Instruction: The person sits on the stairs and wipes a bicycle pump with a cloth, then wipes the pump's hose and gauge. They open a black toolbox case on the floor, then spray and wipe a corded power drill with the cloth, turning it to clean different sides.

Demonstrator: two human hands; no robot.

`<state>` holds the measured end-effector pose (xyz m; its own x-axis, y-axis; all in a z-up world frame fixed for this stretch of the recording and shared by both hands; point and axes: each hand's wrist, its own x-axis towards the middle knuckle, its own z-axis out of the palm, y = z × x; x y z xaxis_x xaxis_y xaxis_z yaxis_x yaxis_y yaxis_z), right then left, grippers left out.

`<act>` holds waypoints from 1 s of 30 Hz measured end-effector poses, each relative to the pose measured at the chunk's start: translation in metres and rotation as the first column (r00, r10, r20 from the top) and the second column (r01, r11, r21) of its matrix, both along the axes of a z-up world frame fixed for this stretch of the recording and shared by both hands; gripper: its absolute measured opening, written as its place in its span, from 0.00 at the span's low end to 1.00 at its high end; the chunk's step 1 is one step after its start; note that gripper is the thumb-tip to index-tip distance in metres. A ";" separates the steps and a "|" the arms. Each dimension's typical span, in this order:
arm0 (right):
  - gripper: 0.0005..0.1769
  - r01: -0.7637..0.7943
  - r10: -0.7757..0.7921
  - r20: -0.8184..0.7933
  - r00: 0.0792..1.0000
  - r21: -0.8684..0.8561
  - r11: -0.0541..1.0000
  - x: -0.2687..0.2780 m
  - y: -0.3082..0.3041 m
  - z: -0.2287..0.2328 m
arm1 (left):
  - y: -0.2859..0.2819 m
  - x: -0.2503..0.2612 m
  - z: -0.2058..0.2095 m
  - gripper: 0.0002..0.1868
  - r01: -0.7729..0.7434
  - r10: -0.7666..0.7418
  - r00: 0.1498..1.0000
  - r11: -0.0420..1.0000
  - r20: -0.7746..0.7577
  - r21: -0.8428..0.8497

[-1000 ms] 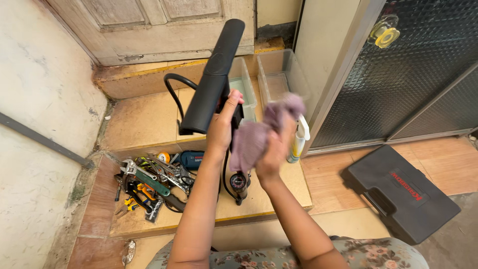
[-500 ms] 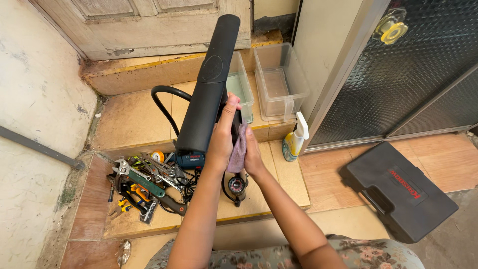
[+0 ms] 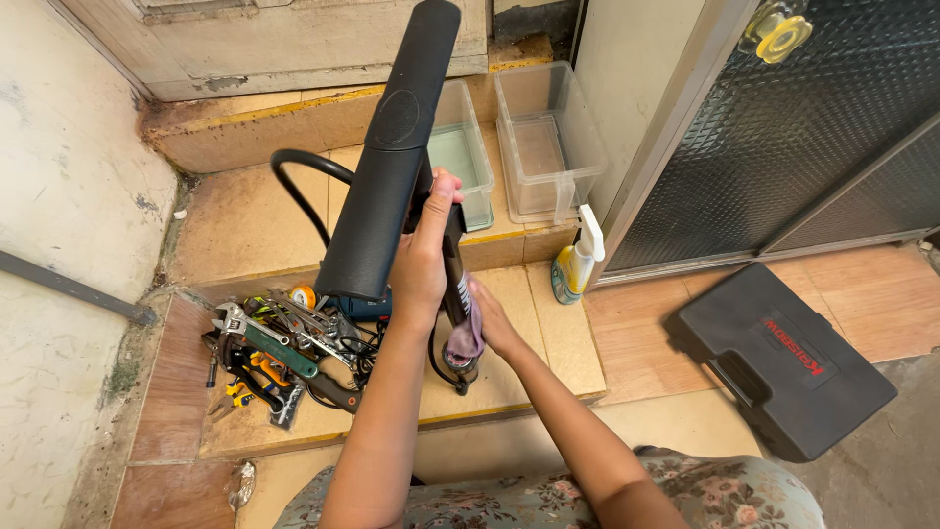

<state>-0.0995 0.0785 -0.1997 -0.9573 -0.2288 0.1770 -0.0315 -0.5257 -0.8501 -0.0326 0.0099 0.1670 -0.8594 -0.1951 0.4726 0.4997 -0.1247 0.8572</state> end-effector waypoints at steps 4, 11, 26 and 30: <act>0.29 0.024 -0.023 -0.016 1.000 0.037 0.999 0.019 0.013 0.005 | -0.003 -0.001 -0.003 0.15 0.041 -0.041 0.998 0.999 0.042 0.001; 0.19 0.291 -0.338 0.004 0.941 0.497 0.818 0.091 0.026 -0.063 | -0.002 -0.008 -0.007 0.15 0.109 -0.109 0.994 0.994 0.008 0.028; 0.12 0.797 -0.532 -0.616 0.582 0.300 0.525 0.104 -0.006 0.047 | 0.001 -0.003 0.004 0.09 0.050 -0.051 0.995 0.999 -0.087 -0.018; 0.13 0.742 -0.504 -0.580 0.640 0.297 0.600 0.098 0.000 0.000 | 0.001 -0.005 0.007 0.10 0.016 -0.024 0.992 0.998 -0.126 -0.063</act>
